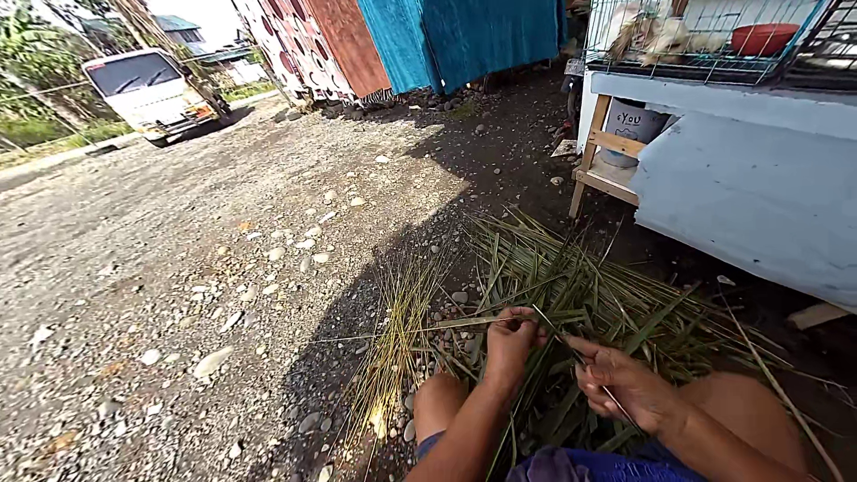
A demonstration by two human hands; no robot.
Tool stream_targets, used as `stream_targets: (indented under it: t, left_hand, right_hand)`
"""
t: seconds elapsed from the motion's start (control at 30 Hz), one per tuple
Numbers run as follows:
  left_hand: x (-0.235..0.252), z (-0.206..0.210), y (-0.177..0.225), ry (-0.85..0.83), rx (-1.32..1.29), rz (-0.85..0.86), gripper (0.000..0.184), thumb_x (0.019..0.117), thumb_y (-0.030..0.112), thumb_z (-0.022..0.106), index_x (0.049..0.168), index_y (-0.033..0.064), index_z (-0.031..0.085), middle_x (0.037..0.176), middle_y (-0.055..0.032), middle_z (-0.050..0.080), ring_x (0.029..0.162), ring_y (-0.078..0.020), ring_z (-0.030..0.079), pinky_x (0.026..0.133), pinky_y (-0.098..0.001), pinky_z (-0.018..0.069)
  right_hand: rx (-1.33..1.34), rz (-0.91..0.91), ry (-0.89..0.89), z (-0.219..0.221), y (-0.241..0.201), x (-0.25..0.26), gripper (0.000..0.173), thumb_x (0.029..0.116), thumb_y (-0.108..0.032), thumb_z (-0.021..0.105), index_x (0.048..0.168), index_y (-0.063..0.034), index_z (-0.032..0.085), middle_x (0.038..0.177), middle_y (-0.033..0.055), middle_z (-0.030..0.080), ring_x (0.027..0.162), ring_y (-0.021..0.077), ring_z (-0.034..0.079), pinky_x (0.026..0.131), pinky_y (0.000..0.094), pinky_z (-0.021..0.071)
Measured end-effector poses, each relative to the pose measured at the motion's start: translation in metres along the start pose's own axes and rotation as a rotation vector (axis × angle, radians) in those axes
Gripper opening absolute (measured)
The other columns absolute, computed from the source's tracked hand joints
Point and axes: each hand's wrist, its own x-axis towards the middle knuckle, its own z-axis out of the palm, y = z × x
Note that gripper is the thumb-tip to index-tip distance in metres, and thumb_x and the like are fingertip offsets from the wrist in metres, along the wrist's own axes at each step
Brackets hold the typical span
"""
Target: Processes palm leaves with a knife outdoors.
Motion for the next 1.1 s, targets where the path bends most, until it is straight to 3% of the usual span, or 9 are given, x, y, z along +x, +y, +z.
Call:
stream_targets:
  t: [0.03, 0.07, 0.13, 0.3, 0.5, 0.7, 0.8, 1.0, 1.1]
  left_hand:
    - [-0.004, 0.010, -0.004, -0.042, -0.016, -0.029, 0.014, 0.0976, -0.008, 0.058, 0.112, -0.0060, 0.062, 0.082, -0.0089, 0.069, 0.067, -0.0140, 0.069, 0.067, -0.0291, 0.0609]
    - [-0.008, 0.017, -0.008, -0.078, -0.024, -0.059, 0.016, 0.0971, -0.008, 0.059, 0.113, -0.0058, 0.062, 0.083, -0.0093, 0.070, 0.068, -0.0145, 0.069, 0.066, -0.0293, 0.0611]
    - [-0.015, 0.024, -0.011, -0.135, -0.045, -0.094, 0.020, 0.0968, -0.007, 0.060, 0.117, -0.0051, 0.063, 0.086, -0.0097, 0.070, 0.070, -0.0149, 0.070, 0.067, -0.0298, 0.0613]
    - [-0.018, 0.013, -0.007, -0.166, -0.056, 0.085, 0.012, 0.0960, -0.006, 0.061, 0.107, -0.0037, 0.067, 0.090, -0.0087, 0.072, 0.077, -0.0154, 0.071, 0.074, -0.0308, 0.0619]
    - [-0.019, 0.009, -0.009, -0.146, 0.099, 0.271, 0.010, 0.0938, -0.008, 0.064, 0.103, -0.0057, 0.067, 0.087, -0.0088, 0.074, 0.073, -0.0143, 0.072, 0.072, -0.0294, 0.0629]
    - [-0.014, 0.008, -0.018, -0.189, 0.336, 0.533, 0.009, 0.0934, 0.003, 0.070, 0.101, -0.0013, 0.071, 0.091, -0.0069, 0.072, 0.076, -0.0113, 0.070, 0.071, -0.0267, 0.0617]
    - [-0.011, 0.002, -0.018, -0.180, 0.558, 0.764, 0.008, 0.0933, 0.009, 0.071, 0.092, 0.0016, 0.075, 0.098, -0.0062, 0.075, 0.093, -0.0085, 0.071, 0.086, -0.0240, 0.0594]
    - [-0.019, 0.009, -0.025, -0.197, 0.618, 0.795, 0.010, 0.0943, 0.005, 0.067, 0.092, -0.0010, 0.074, 0.101, -0.0092, 0.075, 0.093, -0.0099, 0.073, 0.088, -0.0244, 0.0595]
    - [-0.022, 0.011, -0.023, -0.197, 0.670, 0.862, 0.008, 0.0916, 0.002, 0.066, 0.086, -0.0005, 0.072, 0.091, -0.0090, 0.074, 0.088, -0.0106, 0.072, 0.085, -0.0234, 0.0585]
  right_hand:
    - [0.072, -0.029, 0.004, -0.004, 0.002, 0.000, 0.061, 0.0837, -0.023, 0.081, 0.139, -0.0176, 0.055, 0.070, -0.0039, 0.058, 0.051, 0.0048, 0.054, 0.047, 0.0201, 0.0477]
    - [0.147, -0.065, 0.021, -0.009, 0.002, -0.001, 0.045, 0.0827, -0.027, 0.083, 0.122, -0.0190, 0.063, 0.071, -0.0029, 0.060, 0.051, 0.0051, 0.054, 0.047, 0.0204, 0.0474]
    - [0.279, -0.125, 0.066, -0.018, 0.000, -0.003, 0.028, 0.0827, -0.032, 0.085, 0.099, -0.0169, 0.067, 0.071, -0.0011, 0.060, 0.050, 0.0056, 0.055, 0.046, 0.0203, 0.0495]
    - [0.356, -0.192, 0.176, -0.036, -0.007, -0.009, 0.030, 0.0835, -0.033, 0.084, 0.099, -0.0142, 0.066, 0.069, -0.0012, 0.058, 0.050, 0.0055, 0.055, 0.046, 0.0201, 0.0507]
    - [0.248, -0.252, 0.251, -0.034, -0.017, -0.011, 0.027, 0.0835, -0.030, 0.083, 0.098, -0.0154, 0.066, 0.066, -0.0029, 0.057, 0.047, 0.0040, 0.052, 0.043, 0.0190, 0.0475]
    - [0.182, -0.212, 0.278, -0.030, -0.016, -0.011, 0.016, 0.0900, -0.023, 0.072, 0.103, -0.0140, 0.068, 0.066, -0.0019, 0.057, 0.047, 0.0041, 0.052, 0.043, 0.0189, 0.0466]
    - [0.167, -0.197, 0.267, -0.031, -0.019, -0.012, 0.020, 0.0892, -0.026, 0.075, 0.104, -0.0143, 0.068, 0.067, -0.0021, 0.057, 0.046, 0.0040, 0.051, 0.042, 0.0185, 0.0457]
    - [-0.113, -0.144, 0.177, -0.006, -0.015, -0.015, 0.067, 0.0862, -0.020, 0.075, 0.145, -0.0118, 0.045, 0.074, -0.0039, 0.057, 0.050, 0.0035, 0.050, 0.046, 0.0181, 0.0454]
    - [-0.252, -0.116, 0.170, 0.005, -0.015, -0.017, 0.080, 0.0833, -0.017, 0.077, 0.151, -0.0107, 0.035, 0.083, -0.0042, 0.062, 0.054, 0.0021, 0.052, 0.048, 0.0165, 0.0448]
